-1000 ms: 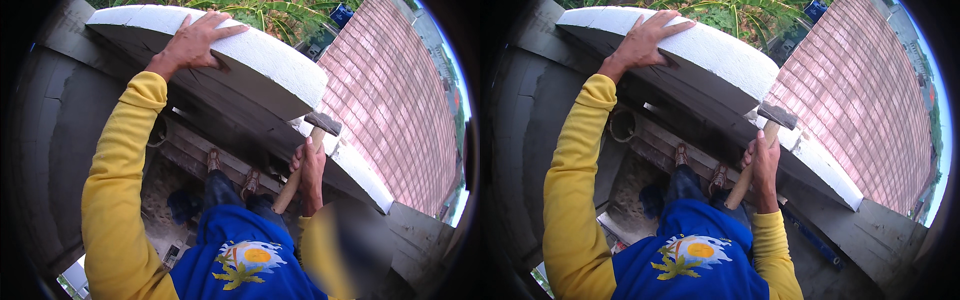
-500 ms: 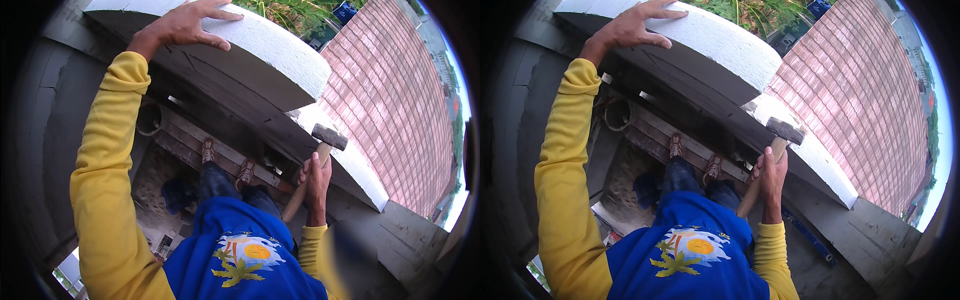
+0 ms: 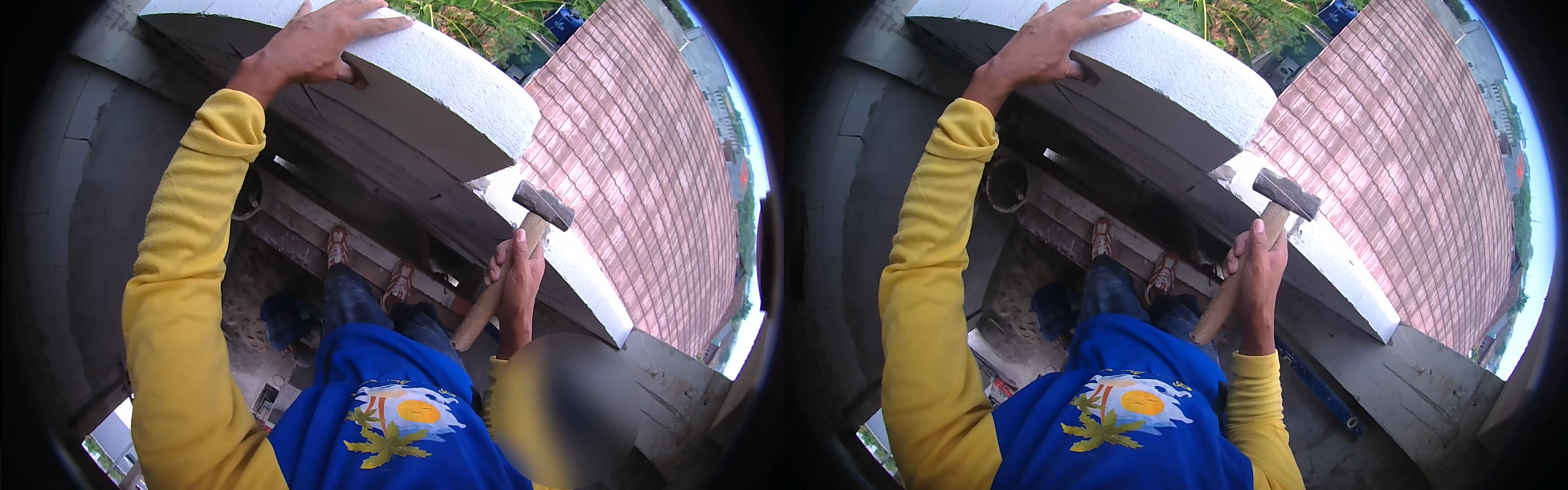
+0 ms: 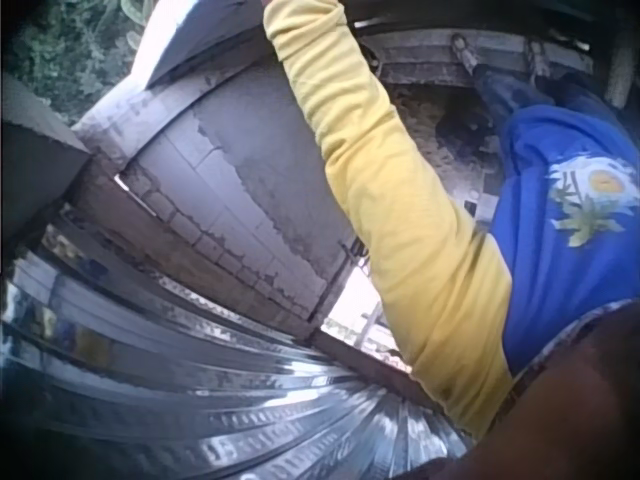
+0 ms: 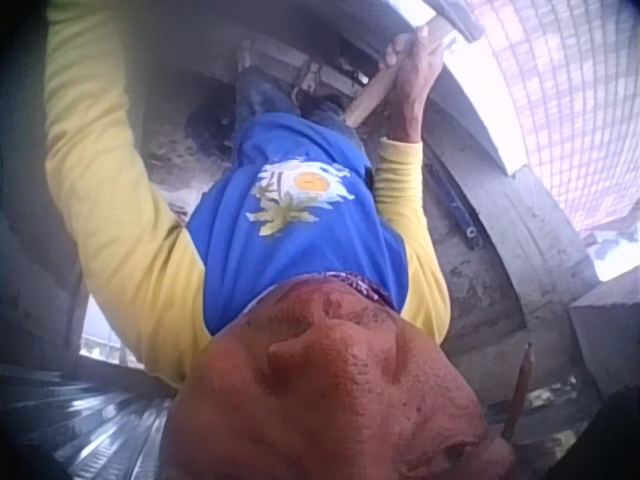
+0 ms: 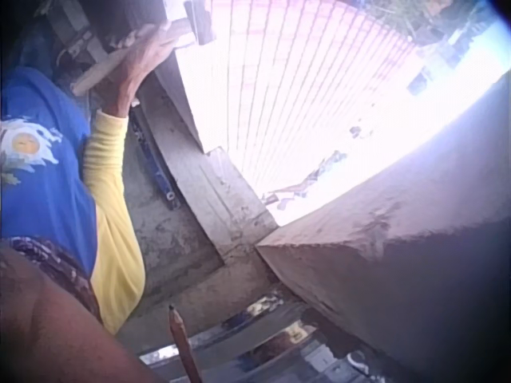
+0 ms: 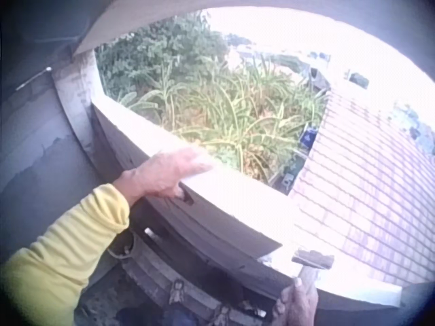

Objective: The person scoops mortar from a bucket with a trowel and applies it to the top of a partially built wall. They then pick up a white block, apply mortar to its edges, place it on the wall, and tap it into position with a hammer. The person continues to apply mortar to the joints between blocks.

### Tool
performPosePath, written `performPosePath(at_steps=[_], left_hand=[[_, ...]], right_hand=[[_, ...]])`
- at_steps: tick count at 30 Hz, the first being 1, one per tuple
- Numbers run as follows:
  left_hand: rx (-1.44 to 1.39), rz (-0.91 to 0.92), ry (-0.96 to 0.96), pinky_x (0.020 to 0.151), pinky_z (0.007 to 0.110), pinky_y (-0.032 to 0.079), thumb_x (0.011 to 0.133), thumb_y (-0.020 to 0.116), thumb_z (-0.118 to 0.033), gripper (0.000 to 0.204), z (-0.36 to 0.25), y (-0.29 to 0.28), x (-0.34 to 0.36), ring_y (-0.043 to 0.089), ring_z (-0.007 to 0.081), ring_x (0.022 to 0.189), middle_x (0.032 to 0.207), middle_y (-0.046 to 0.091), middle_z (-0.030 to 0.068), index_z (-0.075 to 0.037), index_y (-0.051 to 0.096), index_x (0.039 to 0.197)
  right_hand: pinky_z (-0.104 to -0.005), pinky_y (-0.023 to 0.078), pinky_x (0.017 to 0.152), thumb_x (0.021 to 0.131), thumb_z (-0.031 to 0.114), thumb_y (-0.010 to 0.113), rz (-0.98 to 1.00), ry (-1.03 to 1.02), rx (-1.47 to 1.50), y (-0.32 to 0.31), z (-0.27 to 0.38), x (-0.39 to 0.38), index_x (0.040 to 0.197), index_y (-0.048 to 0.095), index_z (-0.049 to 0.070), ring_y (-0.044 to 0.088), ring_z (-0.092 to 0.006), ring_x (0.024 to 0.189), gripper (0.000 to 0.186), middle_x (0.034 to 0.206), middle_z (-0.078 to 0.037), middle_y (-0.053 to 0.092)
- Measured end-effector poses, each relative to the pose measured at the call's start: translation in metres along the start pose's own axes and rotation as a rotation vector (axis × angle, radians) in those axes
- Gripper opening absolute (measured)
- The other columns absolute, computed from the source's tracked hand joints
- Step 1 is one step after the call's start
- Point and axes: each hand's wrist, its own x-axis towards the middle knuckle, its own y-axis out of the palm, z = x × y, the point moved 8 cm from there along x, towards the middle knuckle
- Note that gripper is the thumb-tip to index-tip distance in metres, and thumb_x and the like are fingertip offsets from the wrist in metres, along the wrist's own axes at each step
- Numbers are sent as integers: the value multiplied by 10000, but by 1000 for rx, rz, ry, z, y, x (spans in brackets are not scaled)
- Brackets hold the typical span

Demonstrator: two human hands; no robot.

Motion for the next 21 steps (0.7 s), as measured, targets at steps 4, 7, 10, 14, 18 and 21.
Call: performPosePath(at_steps=[4, 7, 10, 14, 18, 21], left_hand=[[-28, -17, -7, 1184, 471, 463, 690, 930, -211, 884, -1, 1, 0, 521, 398, 1413, 1516, 546, 193, -93, 570, 1489], [-38, -24, 1, 1176, 472, 469, 692, 933, -221, 881, -3, -2, 2, 526, 403, 1403, 1505, 553, 195, -88, 574, 1485], [-56, -28, -13, 1175, 476, 469, 708, 931, -243, 867, -3, 0, 3, 527, 403, 1400, 1499, 558, 196, -85, 576, 1483], [-29, -44, 34, 1191, 474, 454, 734, 926, -282, 858, -6, -1, 5, 524, 401, 1408, 1503, 557, 202, -86, 571, 1491], [-48, -59, 6, 1212, 477, 432, 745, 922, -289, 854, -3, 7, 7, 519, 404, 1415, 1503, 559, 202, -84, 568, 1494], [85, -19, -190, 1226, 640, 352, 740, 949, -333, 955, 14, 29, -8, 416, 329, 1522, 1614, 478, 71, -381, 473, 1566]], right_hand=[[-273, 458, 453, 1139, 350, 548, -49, -46, 270, 18, 5, 15, 1112, 397, 120, 500, -109, 531, 276, 777, -27, 478], [-267, 460, 454, 1137, 380, 552, -14, -26, 240, 36, 2, 22, 1122, 408, 119, 496, -97, 534, 298, 772, -17, 476], [-268, 460, 452, 1133, 380, 560, 78, 66, 143, 47, -6, 21, 1120, 407, 123, 496, -99, 530, 299, 772, -20, 482], [-267, 458, 452, 1134, 380, 558, 32, 6, 160, 38, -8, 22, 1124, 411, 122, 493, -101, 522, 297, 767, -24, 482], [-267, 454, 451, 1137, 375, 551, -10, -28, 160, 25, -8, 21, 1123, 413, 120, 495, -105, 523, 291, 768, -26, 483], [-275, 459, 451, 1133, 348, 562, 6, -29, 68, 18, -14, 15, 1143, 409, 104, 501, -116, 516, 288, 765, -32, 491]])
